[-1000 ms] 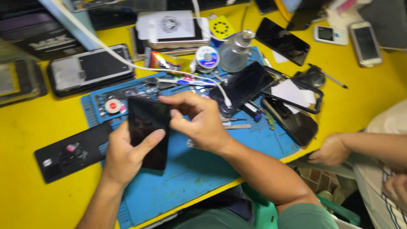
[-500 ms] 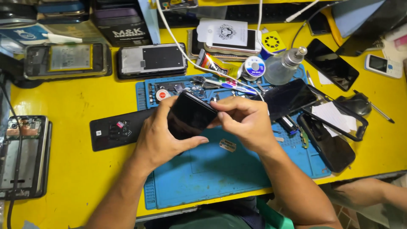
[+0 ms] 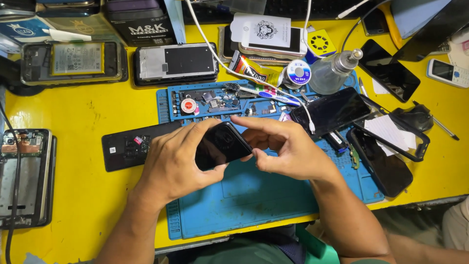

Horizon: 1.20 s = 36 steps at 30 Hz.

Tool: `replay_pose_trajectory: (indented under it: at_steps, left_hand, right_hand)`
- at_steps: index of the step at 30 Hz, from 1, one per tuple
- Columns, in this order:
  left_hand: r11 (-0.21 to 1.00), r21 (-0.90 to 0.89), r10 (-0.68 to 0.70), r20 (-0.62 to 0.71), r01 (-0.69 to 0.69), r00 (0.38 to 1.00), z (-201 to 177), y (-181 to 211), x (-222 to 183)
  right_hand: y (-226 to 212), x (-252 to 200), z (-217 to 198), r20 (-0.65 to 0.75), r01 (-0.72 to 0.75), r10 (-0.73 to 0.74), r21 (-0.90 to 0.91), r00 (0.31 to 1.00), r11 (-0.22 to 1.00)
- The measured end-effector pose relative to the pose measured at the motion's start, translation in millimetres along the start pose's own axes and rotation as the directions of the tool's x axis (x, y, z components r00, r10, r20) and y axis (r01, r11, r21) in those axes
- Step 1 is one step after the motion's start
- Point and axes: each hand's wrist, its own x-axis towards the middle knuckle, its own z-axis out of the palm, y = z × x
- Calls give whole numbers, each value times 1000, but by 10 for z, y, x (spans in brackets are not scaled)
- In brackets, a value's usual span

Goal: The person disassembles a smartphone by prying open the back cover and removing the back glass. They then use a screwdriver to remove screws and tweezers to disconnect the battery connector and other internal components.

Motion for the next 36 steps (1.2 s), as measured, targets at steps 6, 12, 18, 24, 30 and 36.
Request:
replay_pose_trajectory:
  at_steps: [6, 12, 18, 24, 30, 36]
  left_hand:
    - [1000, -7, 27, 61, -26, 998, -8, 20, 7]
    - [999, -34, 2, 39, 0, 999, 36, -12, 8]
    - [998, -62, -6, 37, 8, 999, 51, -33, 24]
    - [991, -127, -37, 17, 38, 999, 90, -80, 29]
    - [684, -716, -358, -167, 137, 919, 474, -200, -83]
    - [41, -996, -555, -91, -83, 827, 530, -132, 33]
  right_hand:
    - [-142, 25, 42, 105, -53, 51, 22, 993, 998]
    - [-65, 27, 21, 112, -45, 42, 21, 993, 999]
    - [-62, 19, 8, 106, -57, 56, 5, 993, 998]
    - [127, -12, -51, 67, -42, 42, 4, 997, 999]
    - [89, 112, 58, -12, 97, -96, 164, 995, 982]
    - [248, 135, 447, -141, 6, -19, -96, 990, 995]
